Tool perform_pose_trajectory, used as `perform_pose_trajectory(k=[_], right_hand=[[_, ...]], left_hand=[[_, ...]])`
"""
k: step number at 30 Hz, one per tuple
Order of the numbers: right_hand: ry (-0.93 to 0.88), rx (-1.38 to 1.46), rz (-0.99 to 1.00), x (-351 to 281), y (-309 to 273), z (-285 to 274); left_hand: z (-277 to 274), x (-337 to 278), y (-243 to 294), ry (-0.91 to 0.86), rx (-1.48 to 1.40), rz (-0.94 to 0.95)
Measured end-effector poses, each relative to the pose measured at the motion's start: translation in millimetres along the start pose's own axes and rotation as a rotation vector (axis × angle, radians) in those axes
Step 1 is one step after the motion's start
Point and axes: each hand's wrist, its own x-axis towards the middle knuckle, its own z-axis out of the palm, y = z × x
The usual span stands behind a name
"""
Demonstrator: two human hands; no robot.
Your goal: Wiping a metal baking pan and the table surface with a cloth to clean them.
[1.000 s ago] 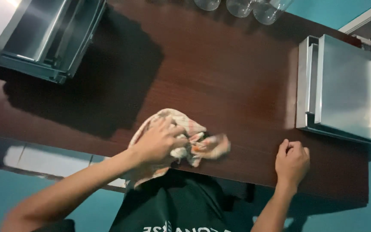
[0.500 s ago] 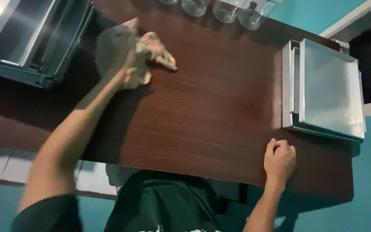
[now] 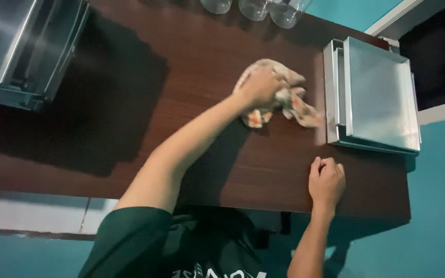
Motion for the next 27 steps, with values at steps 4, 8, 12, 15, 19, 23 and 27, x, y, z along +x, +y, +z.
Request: perform_pose_trajectory(k=[4, 8, 12, 15, 19, 23, 27], right_hand=[[-0.066, -0.006, 0.060, 1.8, -8.3, -6.3], [-0.044, -0.017, 0.051, 1.5, -6.3, -3.4], [-0.085, -0.043, 0.079, 3.3, -13.5, -7.5], [-0.121, -0.074, 0.123, 0.5, -16.0, -9.2], [0.040, 0.012, 0.015, -2.4, -10.8, -6.8], [0.051, -0.007, 0.006, -1.5, -13.1, -9.1], [0.037, -0.021, 0.021, -0.5, -16.2, -10.8]], left_hand=[[-12.3, -32.9, -85.5, 0.085, 0.072, -0.155], [-17.1, -121.5, -207.1, 0.217, 0.174, -0.154], [-149.2, -207.4, -157.3, 0.243, 0.225, -0.352], [-208.9, -224.3, -104.2, 0.234, 0.486, -0.414], [-219.8, -280.7, -41.5, -0.215, -0.327, -1.088], [-228.9, -311.7, 47.1, -0.448, -0.438, -1.491], [-192.7, -384.3, 54.5, -0.327, 0.112, -0.767]])
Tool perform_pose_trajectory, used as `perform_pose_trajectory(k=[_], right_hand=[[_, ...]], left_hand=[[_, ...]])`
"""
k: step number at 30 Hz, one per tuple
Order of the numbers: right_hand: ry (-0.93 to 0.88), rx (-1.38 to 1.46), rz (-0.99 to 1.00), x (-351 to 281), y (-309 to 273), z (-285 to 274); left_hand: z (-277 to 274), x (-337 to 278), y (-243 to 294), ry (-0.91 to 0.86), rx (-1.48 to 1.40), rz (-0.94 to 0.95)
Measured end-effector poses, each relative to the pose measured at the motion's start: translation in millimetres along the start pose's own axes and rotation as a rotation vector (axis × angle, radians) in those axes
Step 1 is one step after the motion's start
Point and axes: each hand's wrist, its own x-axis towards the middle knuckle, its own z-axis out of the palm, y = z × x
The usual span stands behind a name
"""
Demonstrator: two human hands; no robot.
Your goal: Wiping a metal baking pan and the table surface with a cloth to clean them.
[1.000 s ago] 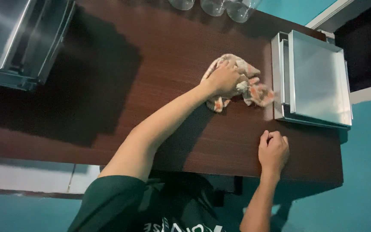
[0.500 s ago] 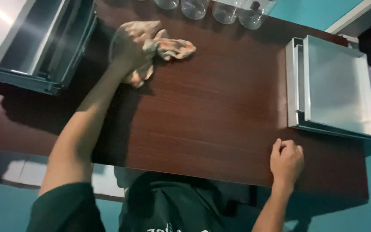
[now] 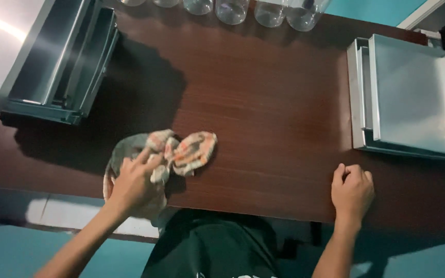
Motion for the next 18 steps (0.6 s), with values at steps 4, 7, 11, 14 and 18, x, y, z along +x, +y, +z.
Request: perform_pose_trajectory(k=[4, 7, 11, 14, 18], right_hand=[[-0.008, 0.002, -0.003, -1.5, 5.7, 3.6], [-0.010, -0.004, -0.008, -1.2, 5.8, 5.0], [0.022, 0.001, -0.042, 0.7, 0.5, 0.4], [0.014, 0.057, -0.026, 1.7, -5.9, -3.9], [0.013, 0.036, -0.045, 1.1, 5.0, 3.8]], left_hand=[[1.2, -7.3, 6.7, -0.077, 0.032, 0.222], [-3.4, 3.1, 28.7, -0.100, 0.060, 0.385], [-29.4, 25.1, 87.7, -0.120, 0.000, 0.673], [-28.1, 43.9, 133.9, -0.130, -0.093, 0.868], [10.7, 81.4, 185.5, -0.096, -0.105, 1.028]])
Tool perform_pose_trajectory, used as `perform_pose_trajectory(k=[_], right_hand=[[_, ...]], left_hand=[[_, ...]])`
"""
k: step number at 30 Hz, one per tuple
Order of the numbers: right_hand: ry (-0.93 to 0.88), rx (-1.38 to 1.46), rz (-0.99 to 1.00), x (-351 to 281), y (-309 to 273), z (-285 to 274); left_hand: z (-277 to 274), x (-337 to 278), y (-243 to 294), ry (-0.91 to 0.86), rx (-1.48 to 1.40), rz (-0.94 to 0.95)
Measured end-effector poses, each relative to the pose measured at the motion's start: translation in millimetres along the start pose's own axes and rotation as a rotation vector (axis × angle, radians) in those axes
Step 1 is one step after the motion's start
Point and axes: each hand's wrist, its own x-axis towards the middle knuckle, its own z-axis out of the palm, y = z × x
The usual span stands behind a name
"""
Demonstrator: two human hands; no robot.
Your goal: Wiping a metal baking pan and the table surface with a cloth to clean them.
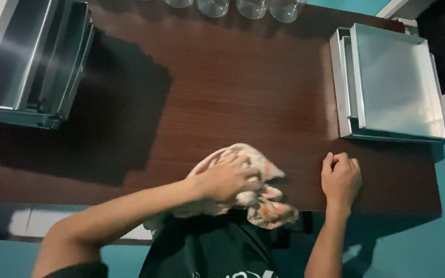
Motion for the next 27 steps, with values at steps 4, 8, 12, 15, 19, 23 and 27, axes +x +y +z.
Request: perform_pose_trajectory(k=[4, 8, 12, 15, 19, 23, 27], right_hand=[[0.000, 0.144, 0.048, 2.0, 3.3, -0.1], [-0.001, 0.488, -0.138, 16.6, -33.4, -22.5], [-0.251, 0.467, -0.528, 37.3, -123.8, -37.1], [-0.322, 0.377, -0.792, 46.1, -168.6, -17.6], [-0.417, 0.189, -0.777, 80.8, -186.1, 23.3], [-0.509, 0.104, -0.482, 115.5, -192.9, 40.6], [-0.609, 0.084, -0.207, 136.0, -198.3, 56.8]], left_hand=[[-13.1, 47.7, -26.8, 0.055, -0.067, -0.069], [-31.1, 60.7, -77.1, 0.433, -0.549, 0.010], [-47.3, 24.9, -173.7, 0.681, -0.735, -0.129], [-44.1, -16.4, -237.5, 0.785, -0.710, -0.471], [-48.1, -37.2, -259.4, 0.887, -0.688, -0.600], [-46.5, -36.9, -260.9, 0.951, -0.700, -0.654], [-51.7, -39.3, -260.5, 1.003, -0.734, -0.687]])
